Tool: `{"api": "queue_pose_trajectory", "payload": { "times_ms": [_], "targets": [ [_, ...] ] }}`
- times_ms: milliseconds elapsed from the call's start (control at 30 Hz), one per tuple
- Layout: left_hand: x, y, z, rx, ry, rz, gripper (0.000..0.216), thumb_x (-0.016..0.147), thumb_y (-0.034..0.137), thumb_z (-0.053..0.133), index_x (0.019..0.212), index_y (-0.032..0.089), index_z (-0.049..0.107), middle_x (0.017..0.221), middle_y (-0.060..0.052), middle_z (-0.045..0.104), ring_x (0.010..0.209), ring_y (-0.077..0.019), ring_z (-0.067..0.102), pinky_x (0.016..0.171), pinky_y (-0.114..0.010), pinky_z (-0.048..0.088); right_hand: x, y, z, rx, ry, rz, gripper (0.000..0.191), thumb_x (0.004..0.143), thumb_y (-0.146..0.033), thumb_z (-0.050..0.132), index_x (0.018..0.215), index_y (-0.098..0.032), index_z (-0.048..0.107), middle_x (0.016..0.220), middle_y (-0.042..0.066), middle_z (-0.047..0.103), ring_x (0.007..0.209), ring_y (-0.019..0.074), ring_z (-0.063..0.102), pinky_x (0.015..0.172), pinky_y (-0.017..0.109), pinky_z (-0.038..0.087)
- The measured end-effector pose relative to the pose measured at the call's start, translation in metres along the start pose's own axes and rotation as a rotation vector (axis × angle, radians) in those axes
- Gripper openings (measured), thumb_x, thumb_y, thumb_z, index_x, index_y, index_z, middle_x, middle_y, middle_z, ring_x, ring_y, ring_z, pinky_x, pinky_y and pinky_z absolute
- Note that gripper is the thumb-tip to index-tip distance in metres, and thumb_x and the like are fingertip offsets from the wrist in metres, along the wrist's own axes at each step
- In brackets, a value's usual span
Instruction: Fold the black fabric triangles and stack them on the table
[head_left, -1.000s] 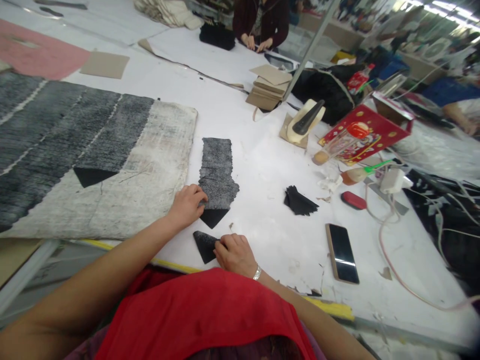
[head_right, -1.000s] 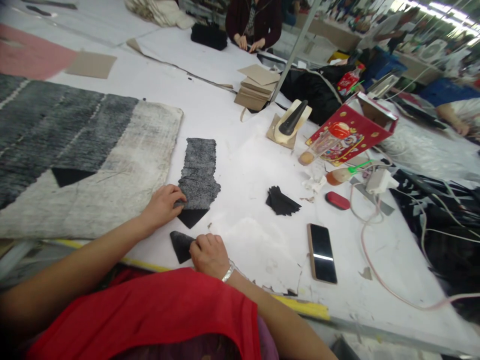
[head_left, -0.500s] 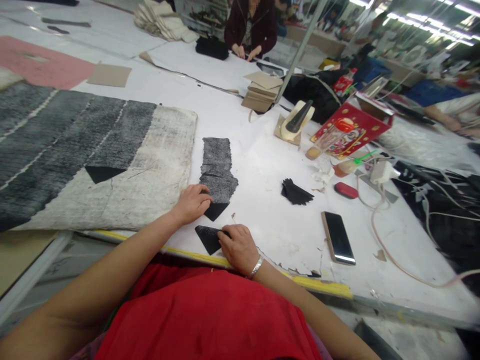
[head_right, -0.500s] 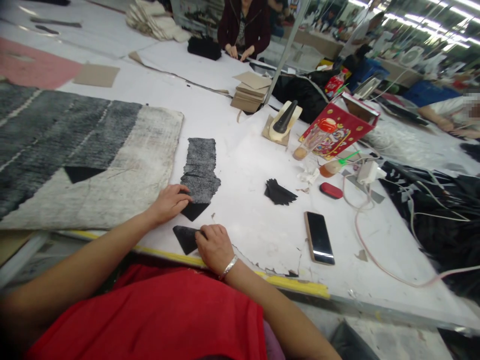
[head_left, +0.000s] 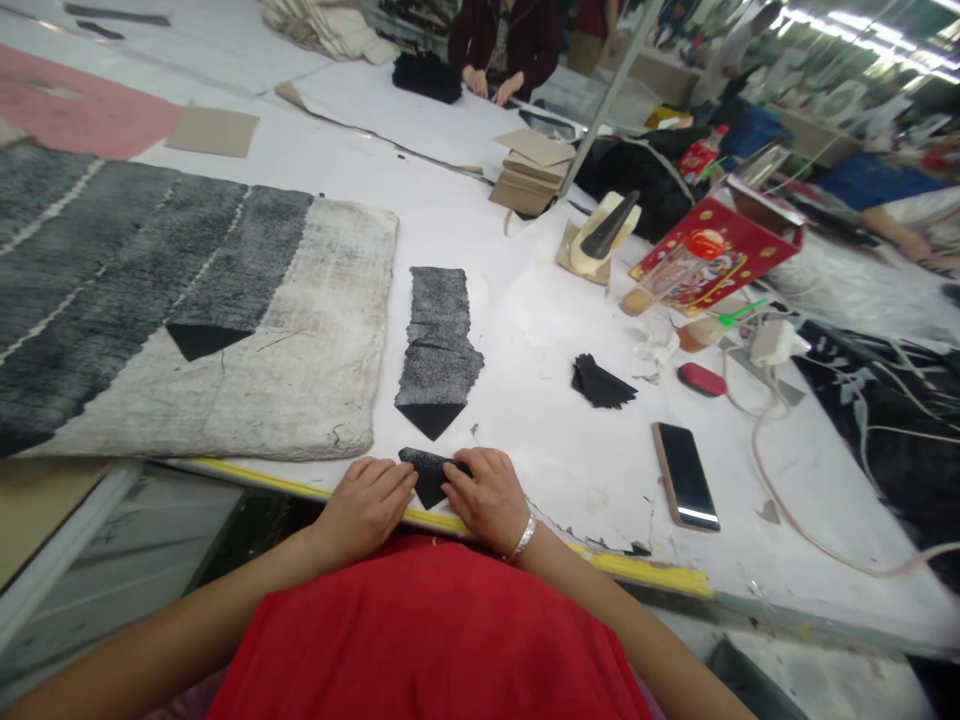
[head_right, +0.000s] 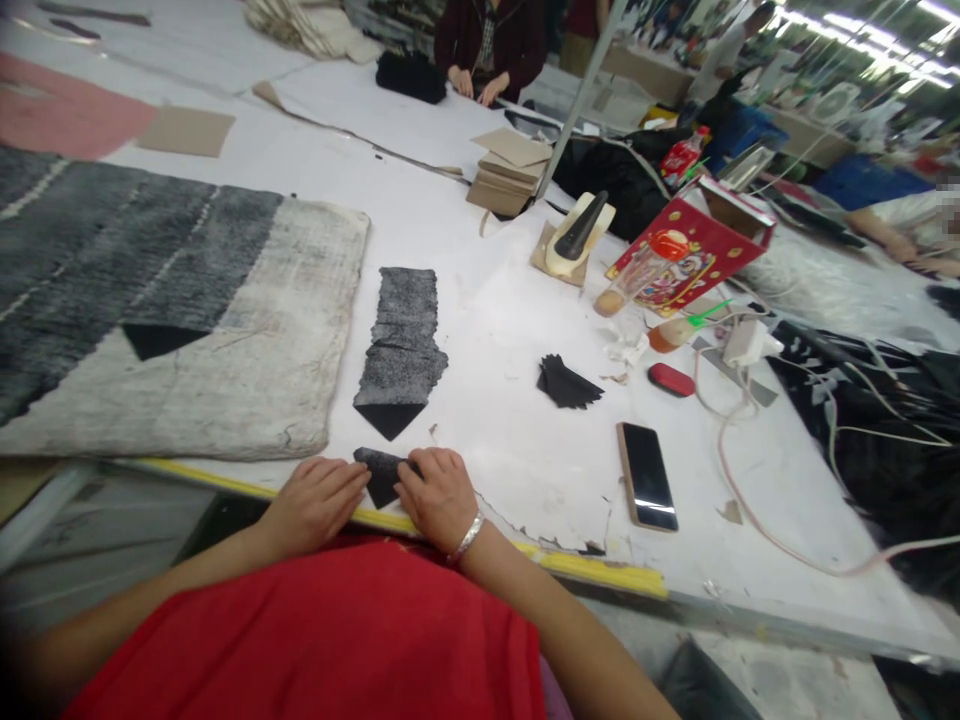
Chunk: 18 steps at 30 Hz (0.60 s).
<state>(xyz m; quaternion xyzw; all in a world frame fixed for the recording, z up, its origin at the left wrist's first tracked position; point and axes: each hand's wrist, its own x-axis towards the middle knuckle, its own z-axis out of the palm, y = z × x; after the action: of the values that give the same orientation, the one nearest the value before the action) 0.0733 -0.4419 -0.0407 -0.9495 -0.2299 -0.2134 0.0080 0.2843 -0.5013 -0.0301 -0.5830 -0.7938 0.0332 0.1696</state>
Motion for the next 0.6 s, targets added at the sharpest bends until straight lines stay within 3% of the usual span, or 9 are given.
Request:
{"api": "queue_pose_trajectory", "payload": {
  "times_ms": [67,200,267,433,600],
  "targets": [
    [-0.006,0.003,0.007,0.037,0.002,-0.016,0.023,0.083,0.019,0.052,0.104,0.015,0.061,0.105,-0.007,0.064,0.09,-0.02,0.055,0.08,-0.037,0.038,0.003,0.009,-0.003,0.102,0.029,0.011,0.017,0.086,-0.029,0.054,0.098,-0.02,0.062,0.102,0.008,0.057,0.095,0.0217,0.049,0.085,0.038,0.038],
    [-0.008,0.0,0.013,0.058,0.026,-0.039,0.022,0.083,0.021,0.053,0.103,0.017,0.061,0.104,-0.006,0.065,0.088,-0.0192,0.055,0.08,-0.036,0.038,0.018,0.018,-0.005,0.317,0.16,0.189,0.015,0.088,-0.025,0.049,0.1,-0.018,0.056,0.098,0.008,0.057,0.094,0.0188,0.052,0.084,0.033,0.043],
    [-0.009,-0.001,0.014,0.073,0.043,-0.06,0.023,0.082,0.022,0.054,0.103,0.019,0.061,0.105,-0.006,0.065,0.09,-0.0195,0.055,0.081,-0.037,0.038,0.03,0.012,-0.003,0.297,0.084,0.195,0.018,0.087,-0.025,0.051,0.103,-0.017,0.053,0.098,0.008,0.057,0.093,0.0193,0.052,0.083,0.033,0.043],
    [-0.012,0.0,0.016,0.114,0.067,-0.126,0.025,0.079,0.025,0.057,0.104,0.024,0.061,0.107,-0.005,0.064,0.095,-0.0198,0.056,0.084,-0.037,0.037,0.057,-0.016,0.0,-0.023,-0.282,0.126,0.019,0.083,-0.033,0.06,0.091,-0.017,0.056,0.088,0.008,0.056,0.085,0.0229,0.05,0.076,0.035,0.039],
    [-0.011,-0.002,0.014,0.162,0.075,-0.11,0.022,0.081,0.03,0.055,0.102,0.024,0.062,0.103,-0.005,0.066,0.091,-0.0197,0.058,0.083,-0.037,0.037,0.065,-0.018,-0.001,-0.07,-0.331,0.112,0.017,0.082,-0.034,0.062,0.083,-0.018,0.057,0.085,0.007,0.054,0.084,0.0226,0.048,0.072,0.034,0.035]
  ]
}}
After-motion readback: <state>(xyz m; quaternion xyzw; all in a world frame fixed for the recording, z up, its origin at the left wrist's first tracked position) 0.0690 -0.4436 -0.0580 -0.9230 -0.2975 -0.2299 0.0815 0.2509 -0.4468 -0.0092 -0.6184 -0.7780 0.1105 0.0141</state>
